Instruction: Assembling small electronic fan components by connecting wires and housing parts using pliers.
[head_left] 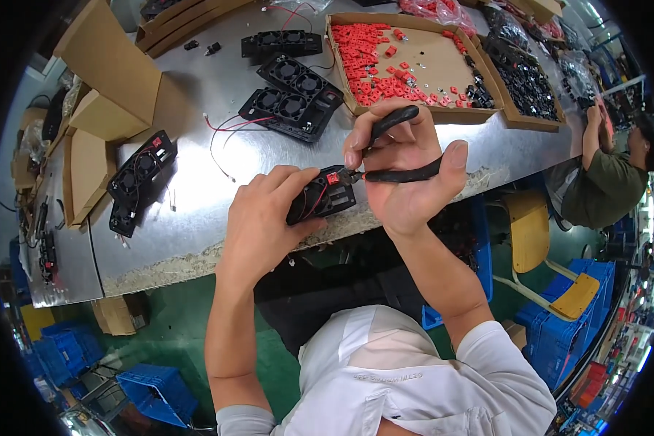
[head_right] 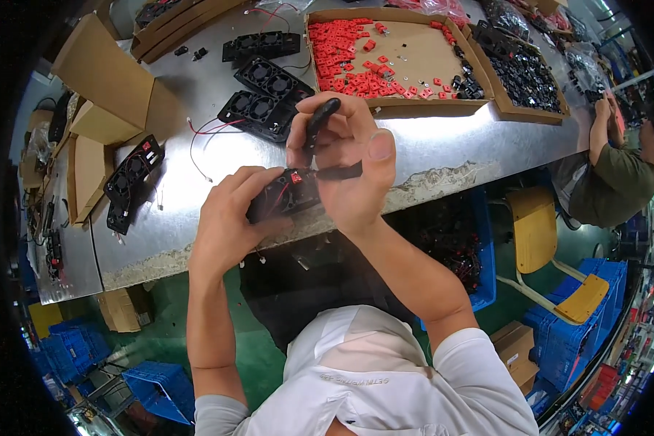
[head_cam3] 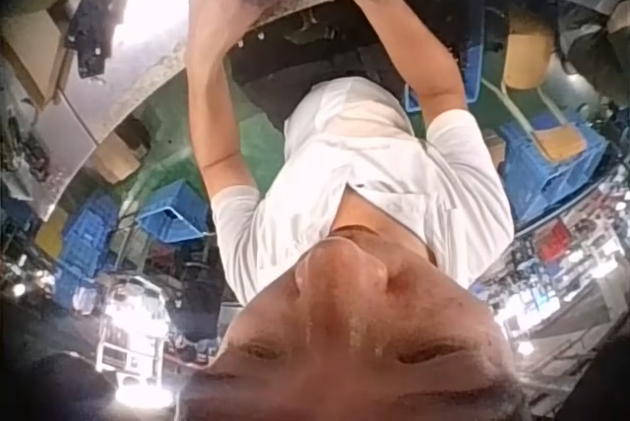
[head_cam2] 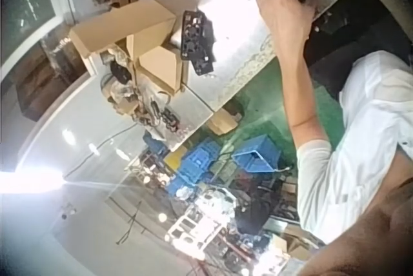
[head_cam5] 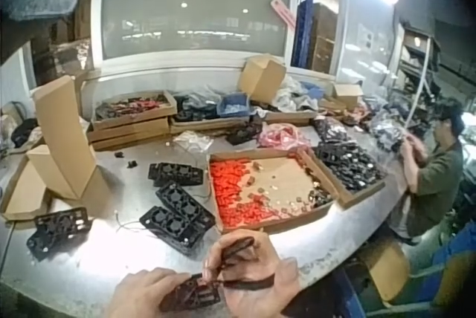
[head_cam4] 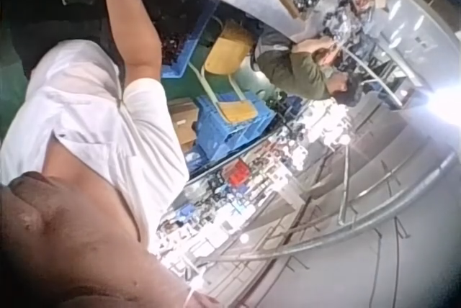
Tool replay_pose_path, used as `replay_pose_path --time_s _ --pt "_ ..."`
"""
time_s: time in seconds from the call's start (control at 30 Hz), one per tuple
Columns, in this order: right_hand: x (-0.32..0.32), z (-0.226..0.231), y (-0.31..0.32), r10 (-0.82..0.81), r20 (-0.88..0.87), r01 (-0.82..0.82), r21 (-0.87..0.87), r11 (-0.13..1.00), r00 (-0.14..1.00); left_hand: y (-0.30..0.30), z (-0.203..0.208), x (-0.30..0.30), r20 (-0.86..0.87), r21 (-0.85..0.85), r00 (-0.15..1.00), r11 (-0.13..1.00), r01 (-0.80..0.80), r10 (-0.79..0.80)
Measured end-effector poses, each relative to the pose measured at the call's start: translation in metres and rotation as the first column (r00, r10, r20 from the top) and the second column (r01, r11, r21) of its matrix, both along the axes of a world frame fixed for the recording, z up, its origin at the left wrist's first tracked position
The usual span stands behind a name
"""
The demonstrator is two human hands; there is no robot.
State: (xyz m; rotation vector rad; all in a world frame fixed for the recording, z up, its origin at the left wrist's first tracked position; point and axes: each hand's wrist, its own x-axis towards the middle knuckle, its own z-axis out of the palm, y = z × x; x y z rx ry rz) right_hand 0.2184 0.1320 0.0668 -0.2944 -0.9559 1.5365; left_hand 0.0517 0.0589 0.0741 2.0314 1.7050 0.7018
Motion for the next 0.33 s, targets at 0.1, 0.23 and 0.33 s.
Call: replay_pose_path --time_s 0.1,0.23,0.33 --pt "-0.0011 0.001 -0.0008 -0.015 0.008 0.015 -0.001 1.0 1.0 -0.0005 0.0001 -0.0001 -0.017 -0.004 1.0 1.0 -0.006 0.006" --pt "0.0021 0.003 -0.0013 -0.006 -0.006 0.006 0.01 1.0 1.0 -0.001 -0.0021 -0.0009 -0.002 0.012 1.0 1.0 0.0 0.0" --pt "0.0019 0.0004 0.0004 0.004 0.023 -0.004 0.016 1.0 1.0 -0.0004 -0.0022 -0.0014 -0.005 0.013 1.0 1.0 0.007 -0.007"
